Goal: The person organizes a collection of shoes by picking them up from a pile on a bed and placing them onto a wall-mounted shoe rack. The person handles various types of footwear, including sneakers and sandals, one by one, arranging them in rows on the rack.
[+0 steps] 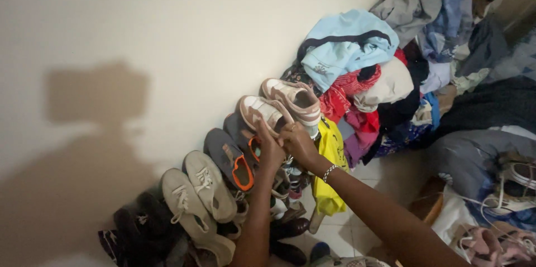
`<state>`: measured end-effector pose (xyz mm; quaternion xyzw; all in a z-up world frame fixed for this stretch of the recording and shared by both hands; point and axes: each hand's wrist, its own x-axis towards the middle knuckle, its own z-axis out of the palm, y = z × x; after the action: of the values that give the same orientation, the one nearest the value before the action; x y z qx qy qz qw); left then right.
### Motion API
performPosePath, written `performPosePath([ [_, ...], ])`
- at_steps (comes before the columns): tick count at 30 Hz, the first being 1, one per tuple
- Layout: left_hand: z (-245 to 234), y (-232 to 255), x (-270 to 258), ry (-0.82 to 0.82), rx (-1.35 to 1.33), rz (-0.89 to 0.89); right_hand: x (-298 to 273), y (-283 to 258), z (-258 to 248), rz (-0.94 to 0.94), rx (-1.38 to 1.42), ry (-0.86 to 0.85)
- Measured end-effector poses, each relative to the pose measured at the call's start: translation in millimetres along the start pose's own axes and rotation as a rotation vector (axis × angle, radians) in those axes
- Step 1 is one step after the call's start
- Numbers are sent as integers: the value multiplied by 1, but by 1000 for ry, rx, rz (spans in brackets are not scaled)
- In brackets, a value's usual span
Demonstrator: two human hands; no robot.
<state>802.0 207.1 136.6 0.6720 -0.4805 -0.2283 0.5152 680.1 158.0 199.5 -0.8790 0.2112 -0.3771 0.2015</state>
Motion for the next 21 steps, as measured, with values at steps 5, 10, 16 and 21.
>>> performPosePath([
  [5, 6, -19, 17, -28, 28, 73, -2, 12, 17, 58, -64, -15],
  [10, 13, -22, 11, -168, -161, -240, -12, 15, 14, 87, -89, -73],
  [16, 17, -36, 15, -92, -3, -22, -11, 20, 19, 153, -69, -85],
  [21, 16, -18, 20, -44, -52, 18, -31, 14, 9, 259, 81, 28],
])
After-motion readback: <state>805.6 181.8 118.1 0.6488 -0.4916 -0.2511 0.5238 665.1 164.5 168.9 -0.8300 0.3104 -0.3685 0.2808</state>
